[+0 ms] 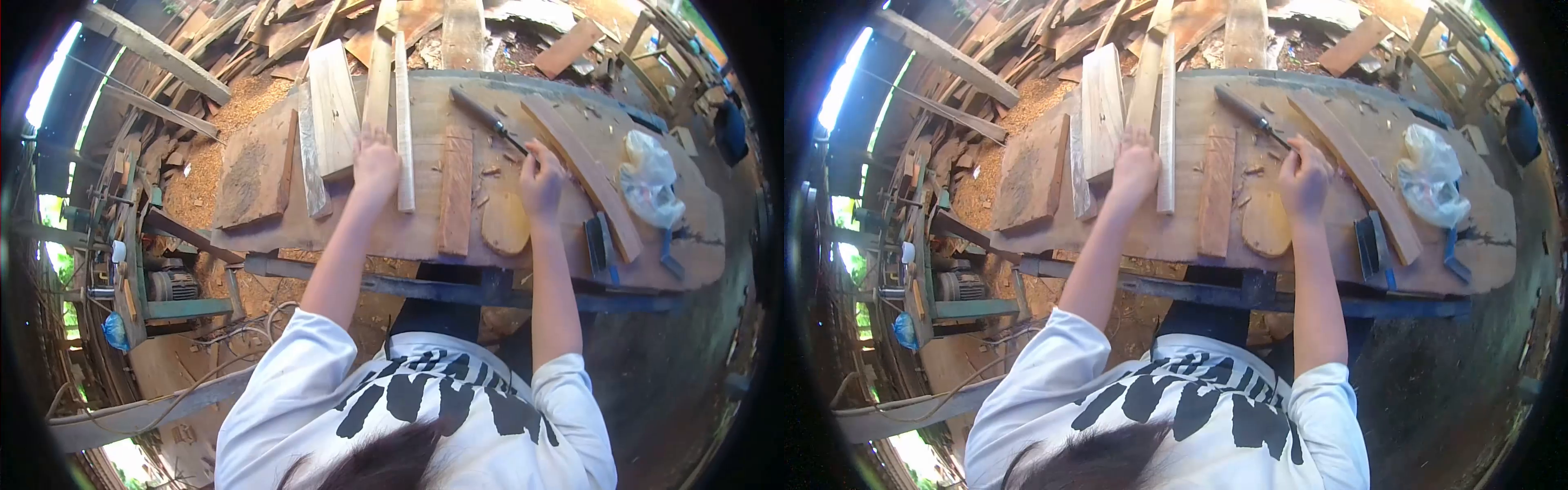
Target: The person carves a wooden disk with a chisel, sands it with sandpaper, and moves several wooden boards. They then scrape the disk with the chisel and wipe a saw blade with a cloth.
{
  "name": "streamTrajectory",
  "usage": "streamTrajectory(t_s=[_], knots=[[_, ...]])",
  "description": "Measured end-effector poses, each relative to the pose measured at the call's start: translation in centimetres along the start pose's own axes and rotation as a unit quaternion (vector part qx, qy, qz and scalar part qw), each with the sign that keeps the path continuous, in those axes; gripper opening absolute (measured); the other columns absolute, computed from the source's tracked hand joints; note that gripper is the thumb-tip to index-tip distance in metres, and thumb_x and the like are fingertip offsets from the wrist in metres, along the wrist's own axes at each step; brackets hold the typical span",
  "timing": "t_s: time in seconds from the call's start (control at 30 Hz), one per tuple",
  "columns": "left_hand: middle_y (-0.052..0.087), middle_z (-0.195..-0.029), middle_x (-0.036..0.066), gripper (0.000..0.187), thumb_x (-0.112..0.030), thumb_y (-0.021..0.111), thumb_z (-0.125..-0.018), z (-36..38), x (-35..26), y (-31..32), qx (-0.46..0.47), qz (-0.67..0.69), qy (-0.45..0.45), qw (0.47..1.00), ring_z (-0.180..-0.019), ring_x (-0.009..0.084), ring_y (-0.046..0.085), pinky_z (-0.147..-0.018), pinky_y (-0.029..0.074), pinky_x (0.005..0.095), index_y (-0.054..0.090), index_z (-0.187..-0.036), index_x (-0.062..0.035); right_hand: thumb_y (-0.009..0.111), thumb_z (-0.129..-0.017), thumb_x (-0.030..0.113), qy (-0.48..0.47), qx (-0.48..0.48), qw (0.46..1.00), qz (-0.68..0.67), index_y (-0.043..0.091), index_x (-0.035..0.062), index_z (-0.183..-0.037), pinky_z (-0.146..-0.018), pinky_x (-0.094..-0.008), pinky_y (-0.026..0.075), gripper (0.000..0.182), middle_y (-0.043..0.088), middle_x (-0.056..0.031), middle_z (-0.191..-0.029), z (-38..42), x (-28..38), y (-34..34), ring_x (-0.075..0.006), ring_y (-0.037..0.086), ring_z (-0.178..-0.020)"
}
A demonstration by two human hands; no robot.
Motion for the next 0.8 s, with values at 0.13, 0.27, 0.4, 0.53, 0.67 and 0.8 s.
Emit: streamTrajectory(t_s=[0.13,0.27,0.4,0.53,0.67,0.8], knots=[[0.053,-0.144,0.022,0.044,-0.023,0.048,-0.1,1.8,-1.0,1.1,-0.029,0.069,-0.005,0.997,-0.148,0.0354,0.03,-0.117,0.028,0.0533,0.058,-0.135,0.0001,0.061,-0.085,0.002,0.035,0.025,0.999,0.018,0.07,0.0051,-0.102,-0.097,-0.0417,0.049,0.02,0.071,-0.0168,-0.113,1.0,-1.6,-0.6,-0.0318,0.067,-0.109],[0.056,-0.14,0.024,0.042,-0.021,0.048,-0.101,2.4,-0.8,0.7,-0.079,0.144,-0.006,0.986,-0.141,0.0379,0.041,-0.116,0.032,0.049,0.06,-0.133,0.0031,0.061,-0.085,0.002,0.079,0.025,0.997,0.006,0.07,0.004,-0.102,-0.097,-0.0435,0.049,0.019,0.071,-0.0174,-0.113,1.7,-2.2,-0.9,-0.0328,0.066,-0.109],[0.058,-0.136,0.026,0.041,-0.021,0.048,-0.102,3.9,-2.2,0.7,-0.112,0.17,-0.005,0.979,-0.135,0.0396,0.049,-0.114,0.036,0.0462,0.06,-0.131,0.0058,0.061,-0.086,0.003,0.087,0.031,0.995,0.026,0.07,0.0039,-0.101,-0.096,-0.0439,0.049,0.018,0.071,-0.0175,-0.113,1.8,-2.1,-0.9,-0.033,0.066,-0.108],[0.06,-0.132,0.028,0.042,-0.022,0.048,-0.102,5.5,-3.2,0.8,-0.12,0.182,0.0,0.976,-0.13,0.0408,0.054,-0.112,0.04,0.0458,0.062,-0.127,0.0083,0.062,-0.086,0.003,0.08,0.032,0.996,0.039,0.07,0.0052,-0.105,-0.098,-0.0442,0.048,0.021,0.071,-0.0167,-0.115,2.0,-2.1,-0.9,-0.0324,0.066,-0.11],[0.061,-0.13,0.03,0.044,-0.024,0.049,-0.102,6.8,-3.5,0.4,-0.127,0.181,0.003,0.975,-0.129,0.0408,0.054,-0.112,0.04,0.0454,0.062,-0.125,0.0103,0.062,-0.085,0.003,-0.019,-0.005,0.996,0.092,0.069,0.0069,-0.108,-0.099,-0.0443,0.046,0.024,0.071,-0.0151,-0.115,1.3,0.7,-1.8,-0.0319,0.065,-0.112],[0.061,-0.129,0.03,0.044,-0.024,0.049,-0.101,8.6,-3.5,0.2,-0.121,0.165,0.003,0.979,-0.129,0.0413,0.054,-0.112,0.04,0.046,0.063,-0.124,0.0111,0.063,-0.085,0.003,-0.032,0.087,0.994,-0.054,0.068,0.0042,-0.108,-0.098,-0.044,0.047,0.024,0.07,-0.016,-0.114,0.9,6.2,-0.4,-0.0328,0.065,-0.111]])
Point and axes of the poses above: each hand's wrist, its own z-axis away from the middle knuckle, its own y-axis out of the palm, x = y × z, the point moved 1 cm from there along -z, towards the middle knuckle
